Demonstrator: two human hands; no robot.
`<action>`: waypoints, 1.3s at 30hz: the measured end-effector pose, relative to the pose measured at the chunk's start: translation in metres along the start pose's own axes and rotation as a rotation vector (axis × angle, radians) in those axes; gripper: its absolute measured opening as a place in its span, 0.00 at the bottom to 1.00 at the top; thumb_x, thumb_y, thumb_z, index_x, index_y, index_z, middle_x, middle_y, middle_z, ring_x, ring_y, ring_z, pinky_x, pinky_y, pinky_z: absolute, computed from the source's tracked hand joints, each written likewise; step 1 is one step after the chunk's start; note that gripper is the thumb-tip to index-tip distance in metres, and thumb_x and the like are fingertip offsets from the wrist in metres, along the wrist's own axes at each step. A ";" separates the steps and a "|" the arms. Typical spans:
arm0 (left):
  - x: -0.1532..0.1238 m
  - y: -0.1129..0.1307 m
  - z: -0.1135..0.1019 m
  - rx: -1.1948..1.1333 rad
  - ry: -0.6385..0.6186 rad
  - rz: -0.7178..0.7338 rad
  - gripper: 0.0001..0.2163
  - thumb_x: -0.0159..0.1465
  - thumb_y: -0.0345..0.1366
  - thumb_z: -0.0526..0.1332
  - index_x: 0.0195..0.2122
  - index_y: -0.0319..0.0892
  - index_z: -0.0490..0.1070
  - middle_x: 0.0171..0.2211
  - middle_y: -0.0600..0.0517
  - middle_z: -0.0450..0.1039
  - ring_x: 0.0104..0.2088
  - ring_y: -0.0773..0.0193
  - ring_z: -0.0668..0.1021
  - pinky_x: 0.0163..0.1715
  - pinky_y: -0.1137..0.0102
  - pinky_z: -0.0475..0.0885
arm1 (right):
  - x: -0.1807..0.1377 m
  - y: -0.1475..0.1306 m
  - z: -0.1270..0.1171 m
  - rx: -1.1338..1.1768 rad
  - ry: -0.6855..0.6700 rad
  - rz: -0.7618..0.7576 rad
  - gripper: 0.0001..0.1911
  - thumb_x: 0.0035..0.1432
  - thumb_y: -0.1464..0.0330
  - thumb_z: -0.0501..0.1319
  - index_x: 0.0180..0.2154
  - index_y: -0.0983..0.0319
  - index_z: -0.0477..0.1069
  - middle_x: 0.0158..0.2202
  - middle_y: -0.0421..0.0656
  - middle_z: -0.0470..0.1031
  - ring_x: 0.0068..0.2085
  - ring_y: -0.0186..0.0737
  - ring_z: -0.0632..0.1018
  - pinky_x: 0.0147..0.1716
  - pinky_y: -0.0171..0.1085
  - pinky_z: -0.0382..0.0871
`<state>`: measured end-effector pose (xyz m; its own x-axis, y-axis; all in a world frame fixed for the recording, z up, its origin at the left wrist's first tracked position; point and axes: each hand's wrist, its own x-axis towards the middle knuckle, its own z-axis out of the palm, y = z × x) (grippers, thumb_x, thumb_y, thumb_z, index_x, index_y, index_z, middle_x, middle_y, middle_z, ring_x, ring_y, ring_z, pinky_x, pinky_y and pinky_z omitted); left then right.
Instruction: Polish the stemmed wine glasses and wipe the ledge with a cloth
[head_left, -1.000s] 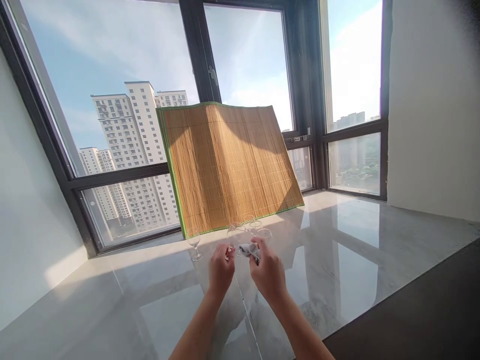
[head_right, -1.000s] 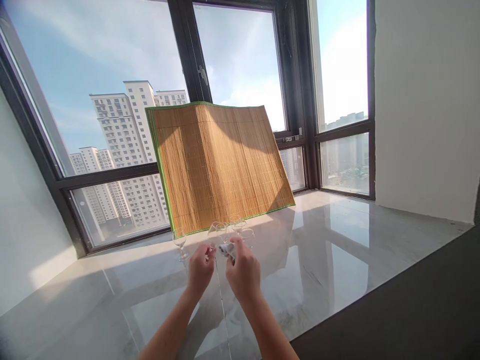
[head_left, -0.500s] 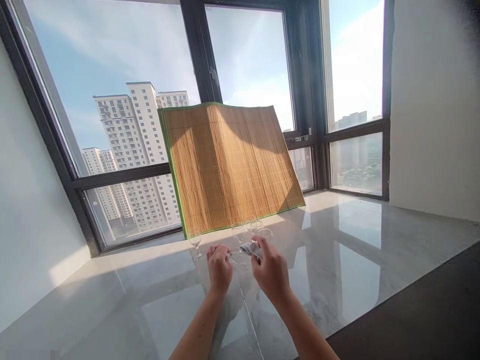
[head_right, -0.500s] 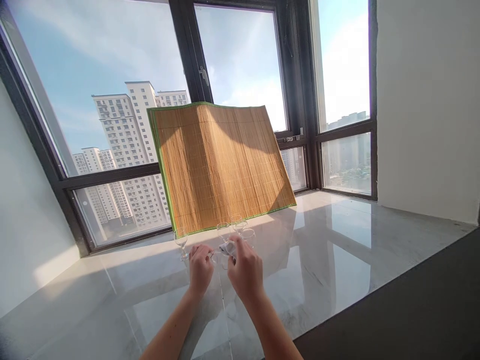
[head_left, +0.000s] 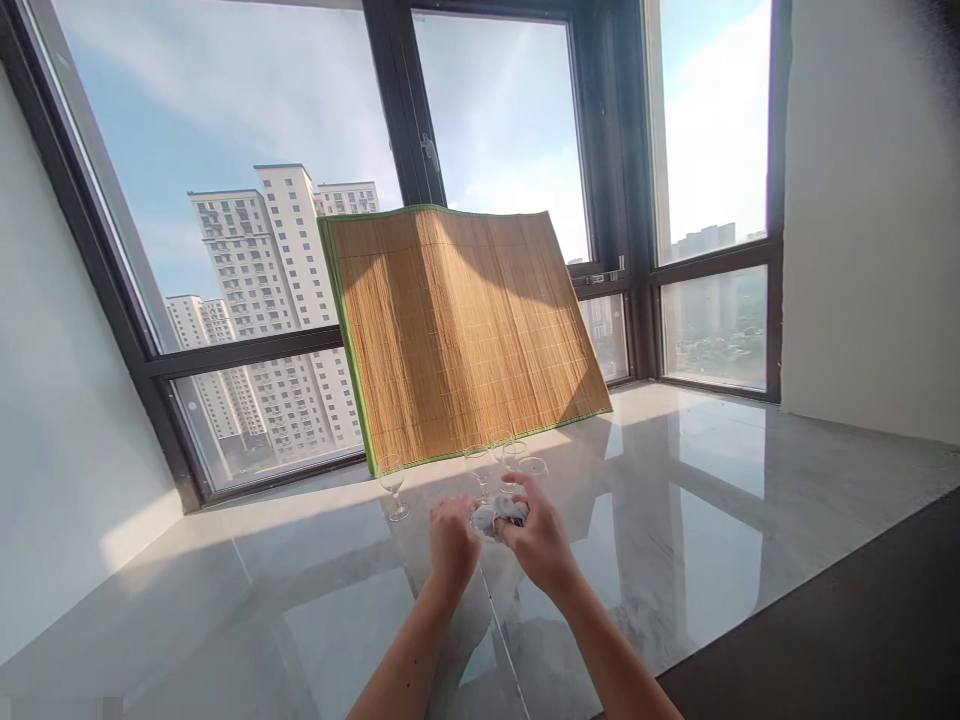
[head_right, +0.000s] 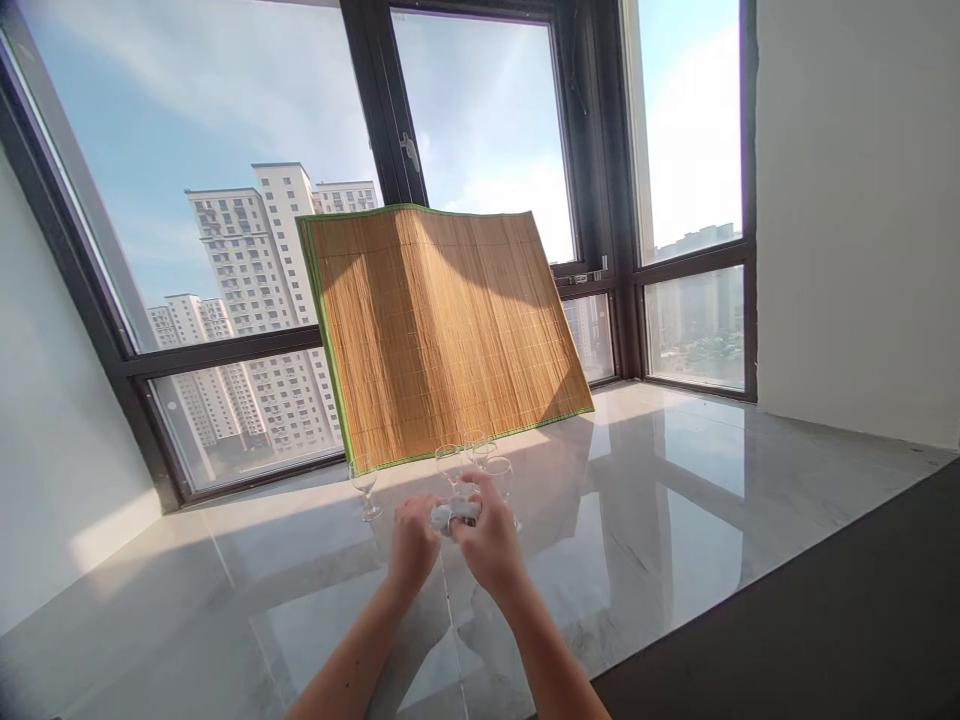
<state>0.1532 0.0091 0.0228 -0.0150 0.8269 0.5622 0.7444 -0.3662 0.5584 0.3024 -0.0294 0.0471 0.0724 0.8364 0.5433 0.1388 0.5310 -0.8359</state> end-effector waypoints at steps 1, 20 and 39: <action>0.001 0.000 0.001 -0.040 -0.004 -0.033 0.11 0.55 0.26 0.57 0.32 0.45 0.77 0.34 0.45 0.78 0.44 0.49 0.76 0.55 0.56 0.62 | 0.001 -0.001 -0.001 0.110 0.006 0.049 0.25 0.46 0.74 0.60 0.49 0.58 0.65 0.27 0.35 0.72 0.26 0.36 0.73 0.26 0.32 0.66; -0.004 0.023 0.012 -1.158 -0.075 -0.482 0.16 0.53 0.48 0.67 0.36 0.43 0.68 0.34 0.50 0.76 0.34 0.62 0.79 0.34 0.68 0.73 | -0.005 0.021 0.005 -0.629 0.137 -0.172 0.29 0.54 0.78 0.54 0.59 0.60 0.58 0.37 0.45 0.79 0.34 0.44 0.79 0.29 0.34 0.62; 0.009 -0.026 0.032 -0.671 -0.036 -0.525 0.17 0.70 0.46 0.45 0.31 0.45 0.65 0.38 0.44 0.78 0.43 0.55 0.78 0.46 0.61 0.71 | -0.002 0.013 0.007 -0.136 0.180 -0.074 0.29 0.55 0.73 0.57 0.59 0.57 0.56 0.35 0.38 0.75 0.30 0.37 0.77 0.34 0.35 0.69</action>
<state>0.1548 0.0402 -0.0064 -0.2175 0.9691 0.1162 0.0937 -0.0978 0.9908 0.2971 -0.0232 0.0342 0.2302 0.7517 0.6180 0.2812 0.5566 -0.7817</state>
